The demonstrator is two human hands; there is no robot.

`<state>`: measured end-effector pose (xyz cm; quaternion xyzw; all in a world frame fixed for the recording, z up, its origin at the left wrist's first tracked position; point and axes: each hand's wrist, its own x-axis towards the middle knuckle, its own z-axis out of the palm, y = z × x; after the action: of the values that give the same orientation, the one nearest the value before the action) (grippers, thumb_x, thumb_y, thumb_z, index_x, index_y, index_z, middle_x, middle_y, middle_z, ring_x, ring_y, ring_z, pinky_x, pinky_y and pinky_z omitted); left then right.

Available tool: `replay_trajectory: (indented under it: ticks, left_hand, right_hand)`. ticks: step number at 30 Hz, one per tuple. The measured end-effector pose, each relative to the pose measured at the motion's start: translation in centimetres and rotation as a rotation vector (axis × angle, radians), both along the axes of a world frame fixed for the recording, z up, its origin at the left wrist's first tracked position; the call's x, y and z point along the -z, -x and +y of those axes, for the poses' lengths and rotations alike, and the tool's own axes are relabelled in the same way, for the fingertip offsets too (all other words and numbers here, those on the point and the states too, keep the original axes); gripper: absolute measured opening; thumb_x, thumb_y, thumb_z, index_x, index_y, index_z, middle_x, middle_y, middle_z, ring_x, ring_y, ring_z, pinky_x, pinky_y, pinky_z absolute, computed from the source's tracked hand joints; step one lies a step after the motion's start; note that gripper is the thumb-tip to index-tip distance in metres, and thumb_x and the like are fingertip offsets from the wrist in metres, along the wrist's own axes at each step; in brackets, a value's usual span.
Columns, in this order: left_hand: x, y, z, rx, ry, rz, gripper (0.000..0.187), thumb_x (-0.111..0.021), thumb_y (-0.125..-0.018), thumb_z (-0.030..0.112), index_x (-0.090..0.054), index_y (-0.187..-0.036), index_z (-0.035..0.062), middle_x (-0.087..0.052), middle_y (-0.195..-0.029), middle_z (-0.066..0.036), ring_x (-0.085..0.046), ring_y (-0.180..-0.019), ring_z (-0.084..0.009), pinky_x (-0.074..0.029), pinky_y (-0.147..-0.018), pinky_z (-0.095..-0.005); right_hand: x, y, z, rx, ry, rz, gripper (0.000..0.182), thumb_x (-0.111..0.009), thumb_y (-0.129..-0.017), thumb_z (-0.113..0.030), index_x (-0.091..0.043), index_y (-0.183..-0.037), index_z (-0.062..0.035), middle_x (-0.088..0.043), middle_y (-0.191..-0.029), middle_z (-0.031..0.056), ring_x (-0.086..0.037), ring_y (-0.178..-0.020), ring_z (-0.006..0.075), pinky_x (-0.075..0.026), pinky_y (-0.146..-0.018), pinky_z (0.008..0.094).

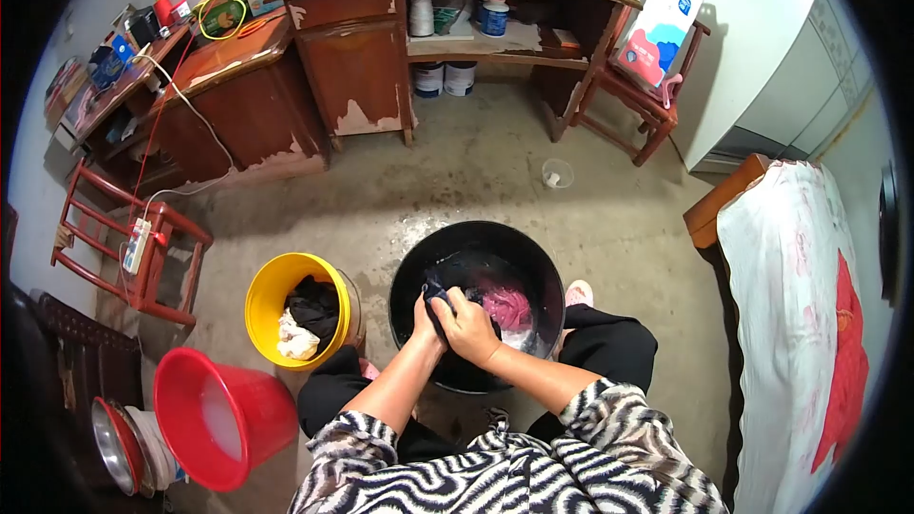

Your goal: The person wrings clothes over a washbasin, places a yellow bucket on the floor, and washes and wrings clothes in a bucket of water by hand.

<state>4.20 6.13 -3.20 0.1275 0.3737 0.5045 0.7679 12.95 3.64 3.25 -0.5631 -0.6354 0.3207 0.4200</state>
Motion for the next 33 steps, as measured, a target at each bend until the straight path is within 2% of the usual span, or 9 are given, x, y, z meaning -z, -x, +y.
replay_trajectory:
  ticks: [8,10,12,14,18,20,26,30,33]
  left_hand:
    - [-1.9,-1.8,0.2,-0.044,-0.006,0.539,0.031,-0.042,-0.093,0.030,-0.059,-0.086,0.0048,-0.058,-0.083,-0.003,-0.054,-0.073,-0.0115,-0.044,-0.069,-0.0278]
    - [-2.2,-0.6,0.8,-0.019,-0.089,0.521,0.032,-0.044,-0.092,0.032,-0.058,-0.091,0.0036,-0.059,-0.089,-0.004,-0.054,-0.079,-0.0110,-0.043,-0.074,-0.0255]
    - [-4.9,-0.2,1.3,-0.026,-0.202,0.467,0.033,-0.044,-0.092,0.034,-0.058,-0.092,0.0033,-0.058,-0.086,-0.002,-0.053,-0.078,-0.0108,-0.042,-0.075,-0.0252]
    - [-3.9,0.0,1.8,-0.017,-0.244,0.536,0.036,-0.046,-0.091,0.034,-0.058,-0.092,0.0001,-0.057,-0.084,-0.003,-0.052,-0.081,-0.0120,-0.041,-0.076,-0.0260]
    - [-5.1,0.1,1.7,-0.033,-0.519,1.134,0.031,-0.054,-0.086,0.033,-0.061,-0.083,0.0022,-0.055,-0.091,-0.007,-0.051,-0.090,-0.0226,-0.040,-0.080,-0.0307]
    - [-4.4,0.0,1.6,-0.037,-0.634,1.092,0.032,-0.054,-0.087,0.034,-0.060,-0.085,0.0027,-0.057,-0.093,-0.006,-0.051,-0.092,-0.0197,-0.040,-0.080,-0.0306]
    - [-5.9,0.7,1.4,0.073,-0.174,0.672,0.069,-0.035,-0.085,0.061,-0.040,-0.128,0.0074,-0.042,-0.128,-0.013,-0.036,-0.119,-0.0236,-0.026,-0.095,-0.0351]
    - [-1.8,0.5,2.0,0.383,0.061,0.274,0.083,-0.024,-0.081,0.070,-0.038,-0.128,0.0026,-0.045,-0.127,-0.014,-0.043,-0.116,-0.0247,-0.030,-0.099,-0.0410]
    - [-4.4,-0.6,1.2,0.272,0.051,0.116,0.061,-0.042,-0.086,0.054,-0.051,-0.114,0.0001,-0.056,-0.109,-0.012,-0.054,-0.099,-0.0191,-0.042,-0.087,-0.0317]
  right_hand:
    - [3.8,-4.9,3.9,0.065,0.198,-0.527,0.030,-0.044,-0.089,-0.033,-0.048,-0.080,-0.0051,-0.057,-0.070,0.0235,-0.057,-0.069,0.0398,-0.044,-0.058,0.0489]
    - [4.4,-6.3,4.7,0.089,0.155,-0.316,0.025,-0.046,-0.088,-0.027,-0.050,-0.081,-0.0038,-0.057,-0.072,0.0216,-0.059,-0.072,0.0328,-0.044,-0.062,0.0426]
    - [4.9,-8.7,6.0,-0.039,0.416,0.397,0.014,-0.056,-0.080,-0.012,-0.056,-0.091,-0.0040,-0.054,-0.071,0.0000,-0.052,-0.067,0.0122,-0.042,-0.061,0.0281]
    - [0.3,-9.9,5.7,-0.073,0.591,0.792,0.024,-0.059,-0.076,-0.009,-0.058,-0.100,-0.0050,-0.057,-0.081,-0.0016,-0.053,-0.074,0.0111,-0.043,-0.066,0.0252]
    - [-2.1,-10.2,5.1,-0.472,0.726,0.354,0.052,-0.070,-0.072,-0.027,-0.053,-0.114,-0.0007,-0.057,-0.108,0.0066,-0.051,-0.098,0.0154,-0.038,-0.089,0.0274]
    - [0.5,-9.6,4.5,-0.434,0.543,-0.069,0.048,-0.069,-0.074,-0.030,-0.055,-0.108,0.0012,-0.061,-0.098,0.0052,-0.054,-0.092,0.0129,-0.041,-0.084,0.0265]
    - [-4.2,-10.6,3.4,-0.344,0.682,0.840,0.024,-0.066,-0.075,-0.010,-0.061,-0.097,-0.0032,-0.062,-0.089,0.0016,-0.057,-0.081,0.0108,-0.044,-0.076,0.0262]
    - [-3.7,-10.5,3.1,-0.422,0.724,0.915,0.024,-0.065,-0.076,-0.010,-0.060,-0.099,-0.0019,-0.063,-0.090,0.0030,-0.057,-0.081,0.0122,-0.045,-0.077,0.0269]
    - [-3.7,-10.0,3.6,-0.346,0.744,0.891,0.024,-0.064,-0.077,-0.010,-0.059,-0.099,-0.0011,-0.063,-0.090,0.0041,-0.058,-0.080,0.0131,-0.046,-0.075,0.0276]
